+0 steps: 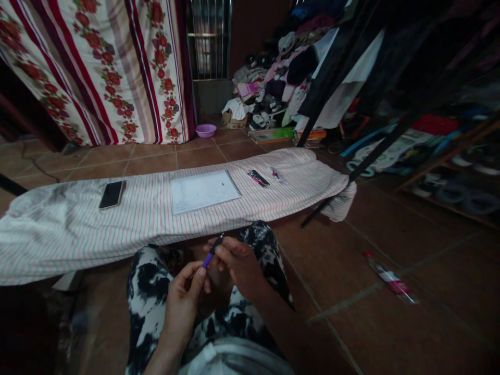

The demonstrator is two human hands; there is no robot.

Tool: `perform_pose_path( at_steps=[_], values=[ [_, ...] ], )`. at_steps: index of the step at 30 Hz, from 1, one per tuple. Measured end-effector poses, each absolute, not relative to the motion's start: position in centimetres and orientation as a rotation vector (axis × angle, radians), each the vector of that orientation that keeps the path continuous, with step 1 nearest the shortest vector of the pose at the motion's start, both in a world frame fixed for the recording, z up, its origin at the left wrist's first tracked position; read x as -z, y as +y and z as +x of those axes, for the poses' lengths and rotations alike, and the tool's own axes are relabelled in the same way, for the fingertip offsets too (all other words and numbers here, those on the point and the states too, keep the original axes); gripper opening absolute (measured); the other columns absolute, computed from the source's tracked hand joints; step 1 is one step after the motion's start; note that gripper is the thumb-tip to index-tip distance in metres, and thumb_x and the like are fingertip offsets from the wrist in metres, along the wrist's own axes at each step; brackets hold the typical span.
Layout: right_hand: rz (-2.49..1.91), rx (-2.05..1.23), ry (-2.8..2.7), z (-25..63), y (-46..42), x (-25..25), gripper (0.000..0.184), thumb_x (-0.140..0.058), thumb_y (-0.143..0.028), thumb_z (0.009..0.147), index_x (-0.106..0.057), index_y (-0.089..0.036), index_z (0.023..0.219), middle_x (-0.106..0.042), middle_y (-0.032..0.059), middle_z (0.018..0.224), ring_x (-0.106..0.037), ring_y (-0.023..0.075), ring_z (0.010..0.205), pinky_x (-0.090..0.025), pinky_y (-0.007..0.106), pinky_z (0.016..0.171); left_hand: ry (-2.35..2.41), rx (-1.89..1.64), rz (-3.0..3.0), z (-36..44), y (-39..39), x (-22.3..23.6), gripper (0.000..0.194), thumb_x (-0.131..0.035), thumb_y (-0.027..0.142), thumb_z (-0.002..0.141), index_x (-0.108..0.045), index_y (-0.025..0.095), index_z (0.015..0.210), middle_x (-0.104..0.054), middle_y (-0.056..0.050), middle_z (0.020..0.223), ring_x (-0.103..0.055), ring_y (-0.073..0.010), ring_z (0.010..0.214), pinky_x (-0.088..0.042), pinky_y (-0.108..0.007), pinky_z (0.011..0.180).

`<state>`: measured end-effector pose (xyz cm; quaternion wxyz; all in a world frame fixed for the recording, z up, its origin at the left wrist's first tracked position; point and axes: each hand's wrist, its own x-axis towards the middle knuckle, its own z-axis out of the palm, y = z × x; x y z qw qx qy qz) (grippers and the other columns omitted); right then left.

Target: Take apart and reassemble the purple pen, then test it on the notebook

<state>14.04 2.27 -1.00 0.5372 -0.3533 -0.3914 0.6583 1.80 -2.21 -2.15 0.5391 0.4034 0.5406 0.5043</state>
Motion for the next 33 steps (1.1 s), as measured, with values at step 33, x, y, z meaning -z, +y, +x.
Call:
perform_pose_path(
  at_steps=[33],
  values=[
    [-0.879,-1.52,-0.961,13.46,2.17,1.29,0.016,-0.062,-0.031,0.072,-0.068,-0.019,0.08,-0.071,0.0034,0.081,-0.055,0.0085,0.052,-0.038,0.02,0.045,1.302,-1.228,0.952,1.36,-2.43,2.47,0.032,-0.065,0.045,0.071,-0.067,0.015,0.082,-0.05,0.004,0.051,-0.042,-0.0104,0.051,-0.03,-0.02,0.049]
  ],
)
